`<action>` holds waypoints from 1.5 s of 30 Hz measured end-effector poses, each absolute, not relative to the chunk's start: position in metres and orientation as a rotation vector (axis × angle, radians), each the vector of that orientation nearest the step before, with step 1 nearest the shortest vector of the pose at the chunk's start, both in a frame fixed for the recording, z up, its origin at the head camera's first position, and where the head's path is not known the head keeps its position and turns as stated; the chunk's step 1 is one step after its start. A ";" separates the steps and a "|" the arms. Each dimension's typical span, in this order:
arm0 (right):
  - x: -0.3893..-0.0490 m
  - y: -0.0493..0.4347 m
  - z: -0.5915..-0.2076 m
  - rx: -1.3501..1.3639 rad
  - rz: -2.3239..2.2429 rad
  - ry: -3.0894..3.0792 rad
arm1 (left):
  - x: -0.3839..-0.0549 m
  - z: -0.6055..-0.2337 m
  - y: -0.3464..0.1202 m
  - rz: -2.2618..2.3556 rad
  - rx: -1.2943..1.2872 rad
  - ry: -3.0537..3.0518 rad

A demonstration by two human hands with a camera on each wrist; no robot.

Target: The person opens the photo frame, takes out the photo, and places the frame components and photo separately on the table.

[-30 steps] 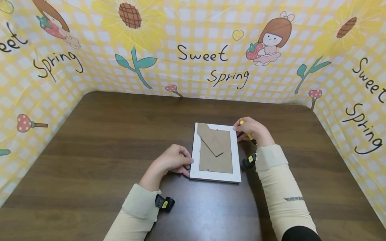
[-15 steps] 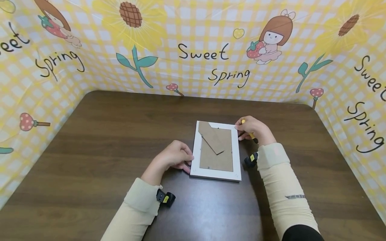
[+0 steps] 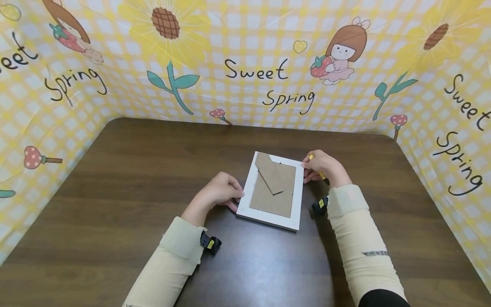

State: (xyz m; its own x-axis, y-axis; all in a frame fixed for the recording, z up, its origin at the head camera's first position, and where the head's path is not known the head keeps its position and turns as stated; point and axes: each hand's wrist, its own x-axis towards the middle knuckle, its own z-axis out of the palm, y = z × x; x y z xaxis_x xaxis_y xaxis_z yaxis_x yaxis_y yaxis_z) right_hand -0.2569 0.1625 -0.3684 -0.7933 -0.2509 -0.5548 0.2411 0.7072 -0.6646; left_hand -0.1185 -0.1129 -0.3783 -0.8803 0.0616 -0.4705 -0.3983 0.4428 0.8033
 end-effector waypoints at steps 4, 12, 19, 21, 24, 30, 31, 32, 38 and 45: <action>-0.253 0.167 -0.370 0.026 -1.097 2.224 | -0.120 -0.377 -0.114 1.398 -0.286 2.312; -0.249 0.169 -0.371 0.053 -1.131 2.229 | -0.126 -0.376 -0.115 1.345 -0.289 2.373; -0.245 0.166 -0.372 -0.022 -1.014 2.386 | -0.132 -0.375 -0.114 1.243 -0.305 2.435; -0.244 0.166 -0.372 -0.028 -0.981 2.422 | -0.134 -0.375 -0.114 1.213 -0.302 2.458; -0.243 0.165 -0.373 -0.072 -0.910 2.493 | -0.136 -0.374 -0.112 1.167 -0.295 2.507; -0.242 0.164 -0.374 -0.142 -0.821 2.606 | -0.140 -0.374 -0.110 1.112 -0.295 2.581; -0.242 0.165 -0.374 -0.130 -0.838 2.599 | -0.141 -0.374 -0.110 1.107 -0.294 2.583; -0.242 0.166 -0.374 -0.117 -0.859 2.587 | -0.143 -0.374 -0.109 1.100 -0.293 2.586; -0.241 0.170 -0.374 -0.093 -0.922 2.533 | -0.151 -0.372 -0.110 1.072 -0.279 2.604; -0.235 0.171 -0.374 -0.107 -0.856 2.581 | -0.157 -0.373 -0.113 1.074 -0.258 2.621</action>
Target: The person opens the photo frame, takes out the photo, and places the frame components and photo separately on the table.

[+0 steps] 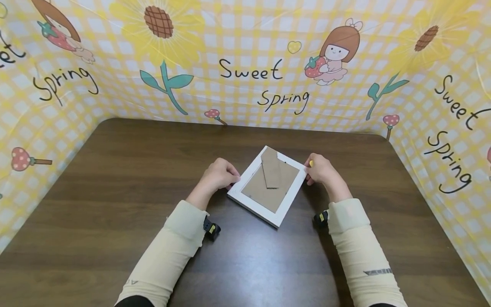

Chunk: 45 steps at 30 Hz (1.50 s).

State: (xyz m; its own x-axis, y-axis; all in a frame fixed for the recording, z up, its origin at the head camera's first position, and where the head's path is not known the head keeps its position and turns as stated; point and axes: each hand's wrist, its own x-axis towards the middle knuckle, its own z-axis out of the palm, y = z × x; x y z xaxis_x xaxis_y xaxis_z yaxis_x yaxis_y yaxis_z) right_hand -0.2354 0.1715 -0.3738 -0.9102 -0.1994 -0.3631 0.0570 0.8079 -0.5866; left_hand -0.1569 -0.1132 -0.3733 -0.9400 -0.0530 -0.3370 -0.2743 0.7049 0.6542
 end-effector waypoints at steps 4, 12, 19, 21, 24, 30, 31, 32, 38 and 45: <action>-0.232 0.173 -0.374 -0.115 -0.838 2.598 | -0.161 -0.374 -0.114 1.069 -0.244 2.627; -0.227 0.179 -0.371 -0.143 -0.831 2.567 | -0.170 -0.370 -0.115 1.038 -0.210 2.609; -0.218 0.185 -0.371 -0.156 -0.794 2.563 | -0.176 -0.367 -0.113 1.015 -0.219 2.599; -0.217 0.187 -0.372 -0.158 -0.811 2.555 | -0.178 -0.368 -0.113 1.017 -0.225 2.596; -0.213 0.188 -0.372 -0.167 -0.834 2.549 | -0.181 -0.368 -0.112 1.018 -0.226 2.597; -0.206 0.194 -0.370 -0.167 -0.841 2.549 | -0.189 -0.369 -0.110 1.012 -0.208 2.602; -0.205 0.195 -0.370 -0.169 -0.836 2.551 | -0.190 -0.370 -0.109 1.008 -0.204 2.601; -0.204 0.196 -0.370 -0.168 -0.835 2.552 | -0.191 -0.370 -0.109 1.008 -0.203 2.599; -0.200 0.199 -0.371 -0.207 -0.813 2.553 | -0.199 -0.370 -0.108 0.977 -0.182 2.604; -0.197 0.198 -0.370 -0.195 -0.805 2.549 | -0.205 -0.368 -0.105 0.969 -0.181 2.592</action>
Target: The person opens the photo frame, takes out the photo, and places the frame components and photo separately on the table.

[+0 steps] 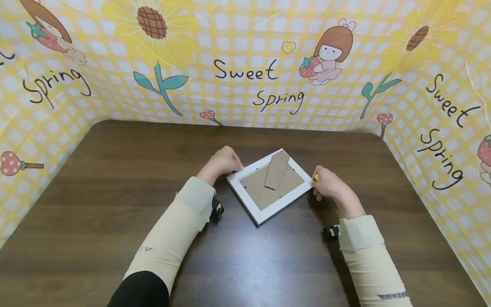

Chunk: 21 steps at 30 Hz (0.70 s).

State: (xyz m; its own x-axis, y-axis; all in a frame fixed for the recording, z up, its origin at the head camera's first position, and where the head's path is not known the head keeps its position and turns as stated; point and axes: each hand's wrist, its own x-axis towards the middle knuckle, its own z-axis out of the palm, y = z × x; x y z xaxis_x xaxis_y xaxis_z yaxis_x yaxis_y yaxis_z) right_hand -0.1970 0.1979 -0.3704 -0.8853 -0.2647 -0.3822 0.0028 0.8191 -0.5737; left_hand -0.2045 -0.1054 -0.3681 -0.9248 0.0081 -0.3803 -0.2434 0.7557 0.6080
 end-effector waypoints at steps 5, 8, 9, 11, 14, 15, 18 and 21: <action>-0.202 0.198 -0.370 -0.216 -0.833 2.483 | -0.200 -0.369 -0.113 0.984 -0.200 2.590; -0.209 0.201 -0.367 -0.219 -0.833 2.390 | -0.195 -0.370 -0.120 1.000 -0.205 2.594; -0.212 0.202 -0.365 -0.214 -0.832 2.357 | -0.193 -0.371 -0.124 1.004 -0.207 2.594; -0.218 0.205 -0.360 -0.202 -0.818 2.331 | -0.189 -0.370 -0.130 1.024 -0.216 2.585; -0.228 0.207 -0.353 -0.185 -0.815 2.349 | -0.179 -0.368 -0.140 1.126 -0.286 2.501; -0.231 0.206 -0.351 -0.179 -0.823 2.361 | -0.176 -0.366 -0.143 1.169 -0.313 2.460; -0.242 0.202 -0.348 -0.162 -0.848 2.384 | -0.165 -0.362 -0.150 1.286 -0.383 2.332; -0.250 0.193 -0.346 -0.148 -0.849 2.386 | -0.157 -0.361 -0.152 1.363 -0.383 2.237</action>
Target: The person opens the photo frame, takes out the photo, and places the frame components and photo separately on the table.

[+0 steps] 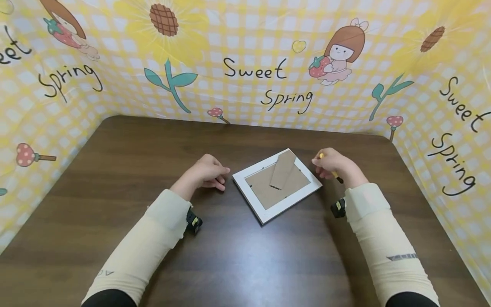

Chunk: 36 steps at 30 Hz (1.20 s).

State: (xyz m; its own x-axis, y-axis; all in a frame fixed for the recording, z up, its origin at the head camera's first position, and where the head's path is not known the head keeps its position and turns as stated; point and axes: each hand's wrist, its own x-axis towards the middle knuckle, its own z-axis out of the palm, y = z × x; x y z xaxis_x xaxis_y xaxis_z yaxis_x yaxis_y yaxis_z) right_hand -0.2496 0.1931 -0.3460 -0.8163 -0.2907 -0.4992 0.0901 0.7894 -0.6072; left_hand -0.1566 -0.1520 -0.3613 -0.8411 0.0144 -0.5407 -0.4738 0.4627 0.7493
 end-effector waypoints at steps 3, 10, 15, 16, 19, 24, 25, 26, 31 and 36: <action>-0.256 0.180 -0.345 -0.134 -0.835 2.403 | -0.151 -0.362 -0.153 1.411 -0.361 2.186; -0.265 0.155 -0.351 -0.201 -0.784 2.444 | -0.149 -0.377 -0.146 1.545 -0.442 2.039; -0.270 0.146 -0.357 -0.281 -0.672 2.486 | -0.153 -0.381 -0.140 1.609 -0.453 1.987; -0.271 0.145 -0.357 -0.292 -0.653 2.494 | -0.153 -0.380 -0.140 1.618 -0.449 1.983; -0.270 0.142 -0.360 -0.311 -0.624 2.512 | -0.156 -0.381 -0.137 1.656 -0.442 1.957; -0.270 0.139 -0.359 -0.294 -0.639 2.528 | -0.160 -0.380 -0.135 1.678 -0.440 1.966; -0.269 0.138 -0.358 -0.285 -0.644 2.532 | -0.161 -0.380 -0.135 1.681 -0.440 1.972; -0.269 0.138 -0.358 -0.272 -0.651 2.536 | -0.161 -0.379 -0.135 1.682 -0.439 1.979; -0.267 0.136 -0.356 -0.199 -0.669 2.512 | -0.163 -0.378 -0.134 1.664 -0.443 1.978; -0.266 0.137 -0.359 -0.161 -0.685 2.480 | -0.166 -0.379 -0.134 1.656 -0.459 1.970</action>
